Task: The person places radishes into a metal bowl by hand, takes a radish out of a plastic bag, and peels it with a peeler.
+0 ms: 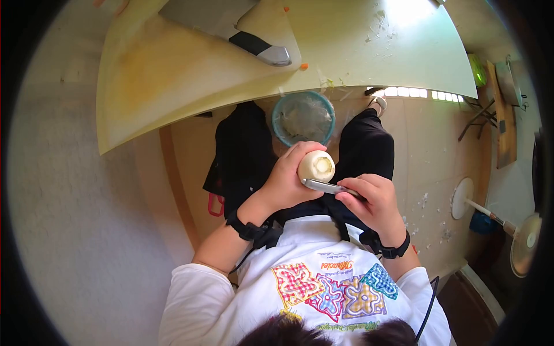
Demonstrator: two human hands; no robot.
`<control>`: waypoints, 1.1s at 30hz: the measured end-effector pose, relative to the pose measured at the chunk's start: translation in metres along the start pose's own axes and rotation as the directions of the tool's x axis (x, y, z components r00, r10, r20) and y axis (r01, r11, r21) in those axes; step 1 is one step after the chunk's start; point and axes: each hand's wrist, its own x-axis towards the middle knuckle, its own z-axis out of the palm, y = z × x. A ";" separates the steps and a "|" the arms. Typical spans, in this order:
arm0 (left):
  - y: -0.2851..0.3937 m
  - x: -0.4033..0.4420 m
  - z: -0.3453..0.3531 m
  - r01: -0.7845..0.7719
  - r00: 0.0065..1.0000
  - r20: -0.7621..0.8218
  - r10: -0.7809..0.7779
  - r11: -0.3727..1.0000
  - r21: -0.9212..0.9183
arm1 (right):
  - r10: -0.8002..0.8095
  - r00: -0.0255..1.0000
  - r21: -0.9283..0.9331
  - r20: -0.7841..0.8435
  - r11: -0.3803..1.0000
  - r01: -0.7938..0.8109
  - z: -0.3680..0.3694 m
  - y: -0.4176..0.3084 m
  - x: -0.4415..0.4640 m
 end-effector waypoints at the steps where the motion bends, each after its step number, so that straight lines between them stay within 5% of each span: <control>1: 0.001 -0.001 0.000 -0.011 1.000 -0.014 0.011 1.000 0.006 | 0.008 1.000 -0.019 0.010 1.000 -0.007 0.001 -0.001 0.000; 33: -0.007 -0.013 0.006 -0.022 0.999 0.047 0.017 0.994 0.106 | 0.070 0.997 -0.133 -0.028 0.988 -0.073 0.013 0.001 -0.008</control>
